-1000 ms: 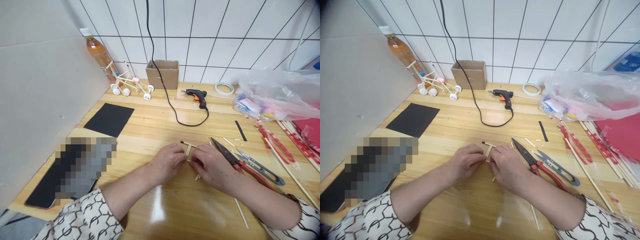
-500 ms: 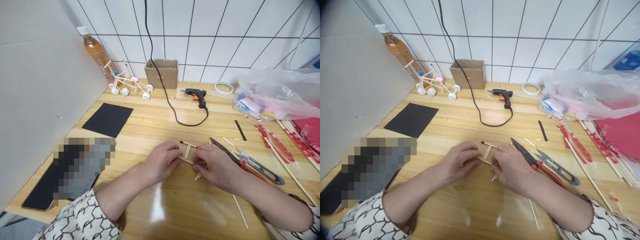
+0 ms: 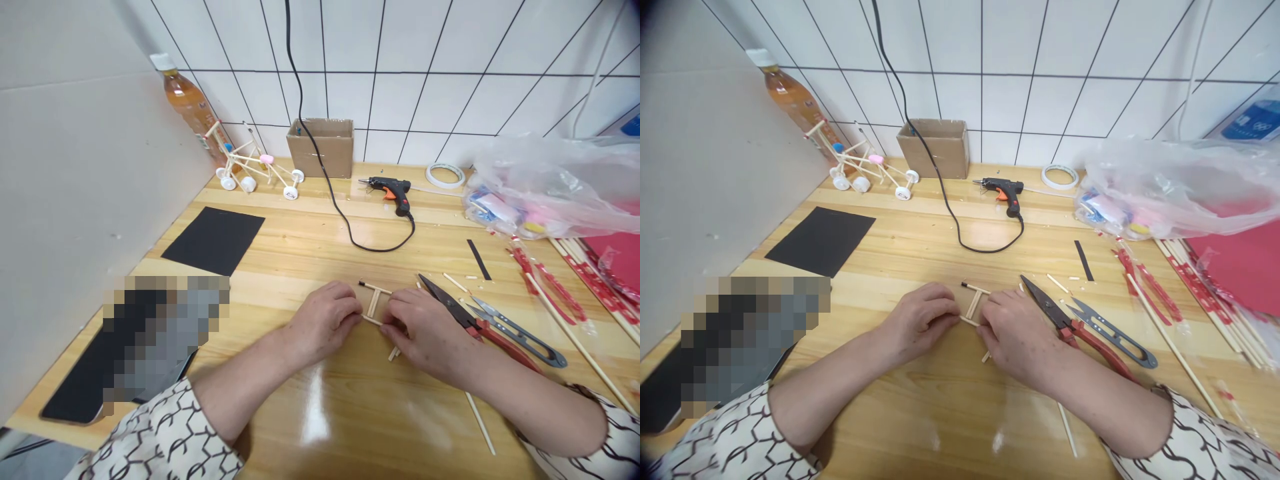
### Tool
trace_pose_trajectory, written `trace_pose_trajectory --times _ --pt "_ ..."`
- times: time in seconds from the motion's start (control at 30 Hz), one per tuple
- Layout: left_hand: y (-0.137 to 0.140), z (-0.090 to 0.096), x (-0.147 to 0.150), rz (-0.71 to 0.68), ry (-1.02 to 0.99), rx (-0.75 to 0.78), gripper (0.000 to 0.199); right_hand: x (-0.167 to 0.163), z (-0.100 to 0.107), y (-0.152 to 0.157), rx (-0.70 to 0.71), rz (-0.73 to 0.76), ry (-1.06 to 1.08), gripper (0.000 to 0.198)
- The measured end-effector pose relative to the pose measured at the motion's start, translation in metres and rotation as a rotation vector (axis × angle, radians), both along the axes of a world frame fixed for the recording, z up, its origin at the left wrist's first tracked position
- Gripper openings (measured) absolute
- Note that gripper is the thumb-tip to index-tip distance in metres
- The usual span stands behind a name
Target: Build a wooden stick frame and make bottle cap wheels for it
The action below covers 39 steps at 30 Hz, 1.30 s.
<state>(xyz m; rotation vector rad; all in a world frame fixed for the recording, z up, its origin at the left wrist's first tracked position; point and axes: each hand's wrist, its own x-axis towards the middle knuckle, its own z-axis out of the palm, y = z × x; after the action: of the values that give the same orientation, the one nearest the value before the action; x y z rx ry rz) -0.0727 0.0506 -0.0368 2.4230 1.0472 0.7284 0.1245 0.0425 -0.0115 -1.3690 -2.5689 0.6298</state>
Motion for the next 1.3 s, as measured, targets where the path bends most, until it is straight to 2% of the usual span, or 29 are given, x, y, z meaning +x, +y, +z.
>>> trace_pose_trajectory --times 1.3 --pt "0.0004 -0.0013 -0.0011 0.007 0.022 -0.03 0.012 0.001 0.0001 -0.0009 -0.023 -0.013 -0.007 0.011"
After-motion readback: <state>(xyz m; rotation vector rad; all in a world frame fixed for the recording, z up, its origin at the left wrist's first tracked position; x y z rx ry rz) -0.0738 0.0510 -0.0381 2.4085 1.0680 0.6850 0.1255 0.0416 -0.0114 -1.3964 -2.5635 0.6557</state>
